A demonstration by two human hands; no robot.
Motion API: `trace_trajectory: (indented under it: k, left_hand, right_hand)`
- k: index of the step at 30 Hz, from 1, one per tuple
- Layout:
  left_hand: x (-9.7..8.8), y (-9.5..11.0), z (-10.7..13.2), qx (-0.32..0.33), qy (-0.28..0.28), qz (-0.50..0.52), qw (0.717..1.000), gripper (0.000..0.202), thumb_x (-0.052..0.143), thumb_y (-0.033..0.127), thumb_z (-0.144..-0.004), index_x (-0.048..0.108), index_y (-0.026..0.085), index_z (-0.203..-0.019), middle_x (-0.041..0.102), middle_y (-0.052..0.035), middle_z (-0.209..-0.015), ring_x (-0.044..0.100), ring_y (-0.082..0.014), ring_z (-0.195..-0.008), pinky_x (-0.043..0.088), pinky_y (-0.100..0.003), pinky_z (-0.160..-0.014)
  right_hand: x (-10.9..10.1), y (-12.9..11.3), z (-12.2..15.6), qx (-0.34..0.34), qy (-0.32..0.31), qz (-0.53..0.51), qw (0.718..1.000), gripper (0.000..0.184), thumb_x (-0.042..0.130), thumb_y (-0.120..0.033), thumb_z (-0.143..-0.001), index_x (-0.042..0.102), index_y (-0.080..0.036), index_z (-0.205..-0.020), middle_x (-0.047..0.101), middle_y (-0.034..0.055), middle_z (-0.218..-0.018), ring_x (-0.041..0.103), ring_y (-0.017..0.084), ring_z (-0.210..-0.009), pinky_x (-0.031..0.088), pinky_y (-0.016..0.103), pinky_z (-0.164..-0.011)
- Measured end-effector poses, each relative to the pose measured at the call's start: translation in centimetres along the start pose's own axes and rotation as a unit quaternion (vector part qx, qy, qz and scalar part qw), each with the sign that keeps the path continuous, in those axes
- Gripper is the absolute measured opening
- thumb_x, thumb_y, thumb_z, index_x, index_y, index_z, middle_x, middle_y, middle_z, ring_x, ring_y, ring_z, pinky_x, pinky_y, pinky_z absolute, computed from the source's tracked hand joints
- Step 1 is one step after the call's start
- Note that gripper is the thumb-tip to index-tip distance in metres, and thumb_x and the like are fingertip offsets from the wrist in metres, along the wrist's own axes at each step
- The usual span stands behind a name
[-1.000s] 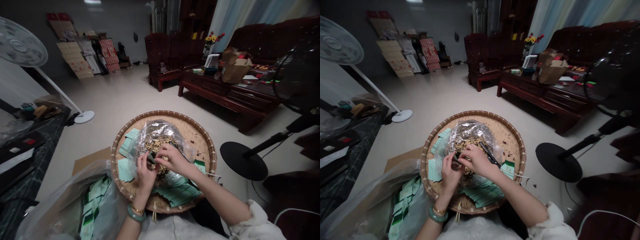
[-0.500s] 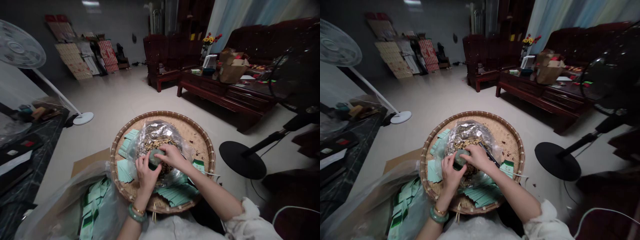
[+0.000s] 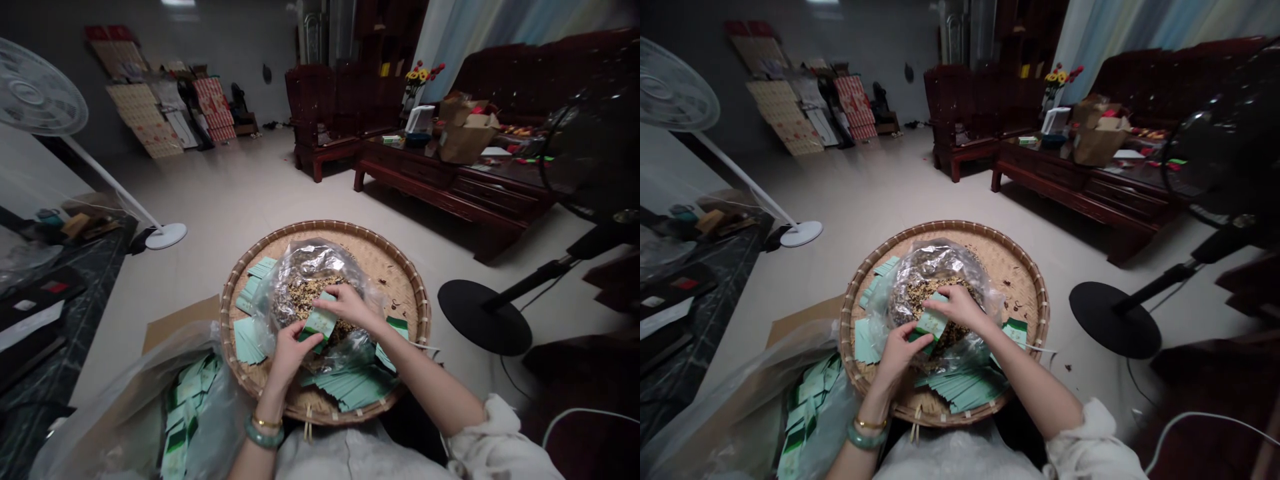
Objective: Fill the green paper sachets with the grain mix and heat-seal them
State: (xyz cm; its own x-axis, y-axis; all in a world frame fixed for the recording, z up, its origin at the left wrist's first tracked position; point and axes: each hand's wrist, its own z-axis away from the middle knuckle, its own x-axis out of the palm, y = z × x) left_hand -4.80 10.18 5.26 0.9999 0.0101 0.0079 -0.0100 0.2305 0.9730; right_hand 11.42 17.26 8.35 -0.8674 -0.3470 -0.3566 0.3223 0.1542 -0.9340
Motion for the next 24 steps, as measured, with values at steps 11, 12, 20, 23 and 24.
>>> trace_trajectory:
  k: [11,12,20,23,24]
  left_hand:
    - [0.1,0.1,0.0,-0.026,-0.051,0.035,0.998,0.033,0.075,0.036,-0.061,0.072,0.013,-0.083,0.068,-0.0034,-0.07,0.056,-0.0128,-0.058,0.041,-0.021,-0.051]
    - [0.2,0.1,-0.1,-0.017,-0.05,0.038,0.998,0.033,0.073,0.04,-0.063,0.072,0.012,-0.082,0.068,-0.0038,-0.069,0.056,-0.0132,-0.059,0.041,-0.021,-0.053]
    - [0.9,-0.2,-0.2,-0.04,-0.022,0.09,0.995,0.036,0.076,0.045,-0.059,0.072,0.011,-0.07,0.067,-0.0037,-0.063,0.055,-0.0132,-0.057,0.041,-0.022,-0.055]
    - [0.9,-0.1,-0.1,-0.051,-0.041,0.099,0.993,0.036,0.078,0.043,-0.057,0.071,0.011,-0.073,0.068,-0.003,-0.064,0.057,-0.0133,-0.058,0.043,-0.022,-0.056]
    - [1.0,-0.1,-0.1,-0.056,-0.052,0.102,0.992,0.037,0.078,0.041,-0.056,0.071,0.012,-0.076,0.068,-0.0028,-0.065,0.058,-0.0134,-0.059,0.044,-0.022,-0.057]
  right_hand:
    - [0.7,1.2,0.0,-0.041,0.044,0.011,0.998,0.05,0.061,-0.049,-0.074,0.031,-0.018,-0.048,0.025,-0.0061,-0.052,0.025,0.007,-0.051,0.018,0.022,-0.047]
    - [0.7,1.2,0.0,-0.047,0.044,0.021,0.998,0.051,0.062,-0.048,-0.074,0.031,-0.018,-0.047,0.024,-0.0061,-0.052,0.024,0.007,-0.052,0.018,0.022,-0.047]
    - [1.5,2.2,0.2,-0.027,0.047,0.014,0.998,0.051,0.061,-0.048,-0.073,0.033,-0.017,-0.045,0.023,-0.0062,-0.05,0.023,0.007,-0.05,0.016,0.023,-0.047]
    - [1.7,2.4,0.4,-0.028,0.046,0.019,0.998,0.049,0.061,-0.046,-0.074,0.035,-0.016,-0.045,0.024,-0.0063,-0.05,0.024,0.007,-0.051,0.016,0.023,-0.047]
    - [1.8,2.4,0.4,-0.031,0.042,0.022,0.998,0.048,0.062,-0.045,-0.073,0.035,-0.016,-0.045,0.023,-0.0065,-0.049,0.024,0.007,-0.051,0.016,0.023,-0.047]
